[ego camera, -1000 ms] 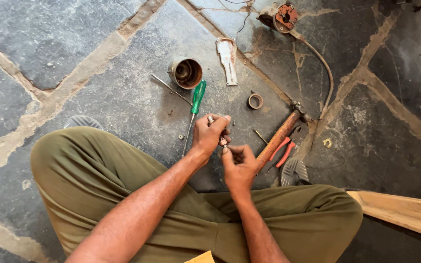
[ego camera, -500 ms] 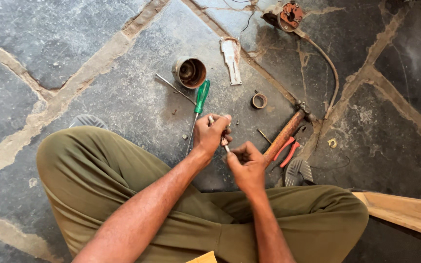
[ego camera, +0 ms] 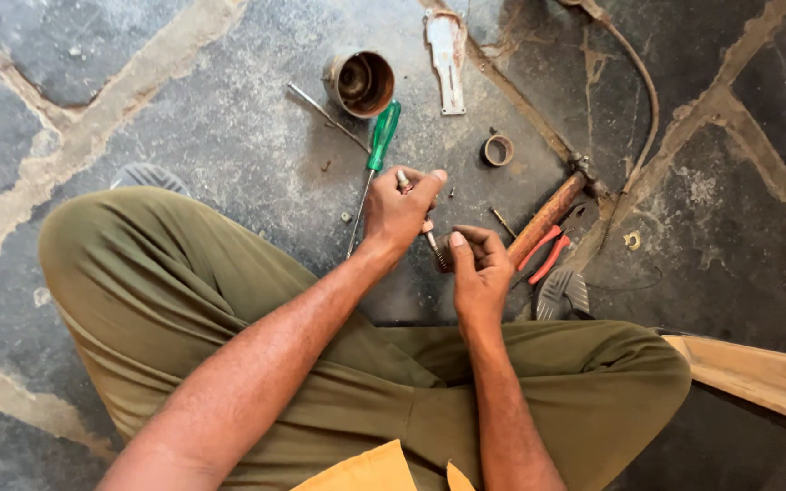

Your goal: The person sits on the floor and uses a screwdriver to tighten screws on a small electrical component. They manipulate the component with both hands, occasionally switching tools, while surrounded by other tools and parts on the floor.

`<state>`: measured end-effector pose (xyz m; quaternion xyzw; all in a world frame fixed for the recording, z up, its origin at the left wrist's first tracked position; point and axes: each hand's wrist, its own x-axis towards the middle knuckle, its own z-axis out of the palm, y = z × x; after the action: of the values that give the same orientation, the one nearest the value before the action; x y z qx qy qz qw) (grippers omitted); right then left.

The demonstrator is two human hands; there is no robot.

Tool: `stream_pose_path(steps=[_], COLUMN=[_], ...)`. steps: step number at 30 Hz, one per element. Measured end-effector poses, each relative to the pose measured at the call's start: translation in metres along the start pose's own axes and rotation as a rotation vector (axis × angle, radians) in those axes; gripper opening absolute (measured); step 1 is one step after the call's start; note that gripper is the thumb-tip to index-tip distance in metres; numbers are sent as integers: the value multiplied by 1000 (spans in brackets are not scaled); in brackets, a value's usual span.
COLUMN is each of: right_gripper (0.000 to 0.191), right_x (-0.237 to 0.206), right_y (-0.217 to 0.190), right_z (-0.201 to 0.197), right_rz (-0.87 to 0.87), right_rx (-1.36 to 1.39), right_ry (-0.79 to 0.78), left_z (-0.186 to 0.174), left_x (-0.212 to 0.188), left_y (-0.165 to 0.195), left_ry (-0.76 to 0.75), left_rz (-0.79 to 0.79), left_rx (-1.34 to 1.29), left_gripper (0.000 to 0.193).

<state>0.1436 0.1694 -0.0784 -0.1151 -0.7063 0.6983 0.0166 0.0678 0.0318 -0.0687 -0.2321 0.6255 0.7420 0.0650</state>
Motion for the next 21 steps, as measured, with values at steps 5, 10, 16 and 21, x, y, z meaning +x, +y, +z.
stream_pose_path(steps=[5, 10, 16, 21], right_gripper=[17, 18, 16, 15], right_x=[-4, -1, 3, 4], right_y=[0, 0, 6, 11], right_z=[9, 5, -1, 2], right_rz=[58, 208, 339, 295], right_rx=[-10, 141, 309, 202], right_ry=[-86, -80, -50, -46], left_z=[3, 3, 4, 1], left_x=[-3, -1, -1, 3], left_y=[0, 2, -1, -6], left_ry=[38, 27, -2, 26], left_rz=[36, 4, 17, 67], left_rx=[106, 139, 272, 397], left_gripper=[38, 43, 47, 52])
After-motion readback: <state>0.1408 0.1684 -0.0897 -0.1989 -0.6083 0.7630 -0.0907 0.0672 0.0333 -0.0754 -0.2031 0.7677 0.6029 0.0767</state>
